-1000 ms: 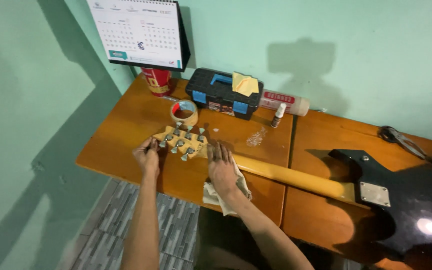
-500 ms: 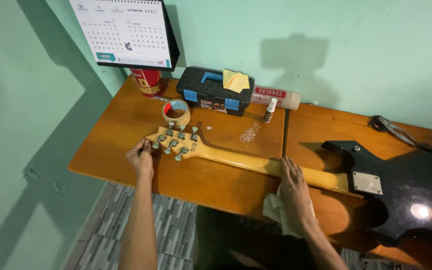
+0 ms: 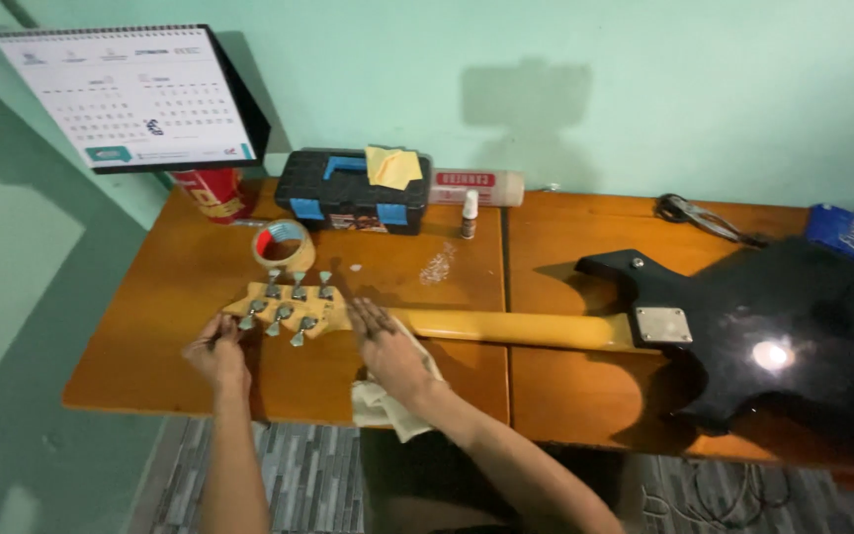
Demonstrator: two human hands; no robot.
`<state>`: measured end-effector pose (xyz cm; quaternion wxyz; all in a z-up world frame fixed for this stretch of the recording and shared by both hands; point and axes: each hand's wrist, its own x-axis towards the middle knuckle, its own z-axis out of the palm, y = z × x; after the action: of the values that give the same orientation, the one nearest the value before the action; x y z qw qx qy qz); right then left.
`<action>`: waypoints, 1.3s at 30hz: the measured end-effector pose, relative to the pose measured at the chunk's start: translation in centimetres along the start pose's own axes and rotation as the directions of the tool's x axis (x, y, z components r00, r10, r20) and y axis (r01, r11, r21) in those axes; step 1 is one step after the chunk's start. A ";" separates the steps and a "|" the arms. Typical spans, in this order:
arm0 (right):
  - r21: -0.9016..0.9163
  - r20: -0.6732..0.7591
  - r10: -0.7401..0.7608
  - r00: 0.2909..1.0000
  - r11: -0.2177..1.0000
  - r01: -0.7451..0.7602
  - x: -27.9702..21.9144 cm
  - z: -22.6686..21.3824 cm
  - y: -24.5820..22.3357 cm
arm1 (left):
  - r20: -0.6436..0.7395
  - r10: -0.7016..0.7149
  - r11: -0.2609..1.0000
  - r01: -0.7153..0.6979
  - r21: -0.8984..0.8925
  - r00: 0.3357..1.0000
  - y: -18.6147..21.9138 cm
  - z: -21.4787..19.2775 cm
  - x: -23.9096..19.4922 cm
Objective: The person cleans the headstock and neck of a black electric guitar using a white cloth. They wipe the tuning pegs and the fretboard while the guitar rests on a wooden table.
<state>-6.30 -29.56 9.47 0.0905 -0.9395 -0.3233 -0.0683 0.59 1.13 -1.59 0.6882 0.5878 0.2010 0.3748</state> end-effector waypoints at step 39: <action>-0.972 0.139 0.252 0.958 0.221 0.083 -20.0 -0.1 19.4 | -0.073 0.014 0.994 -0.006 0.105 0.997 1.7 0.8 -1.1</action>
<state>-9.89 -56.49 3.43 -0.5540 -0.8064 -0.1671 -0.1218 0.01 -0.24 0.04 0.6468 0.6097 0.2425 0.3887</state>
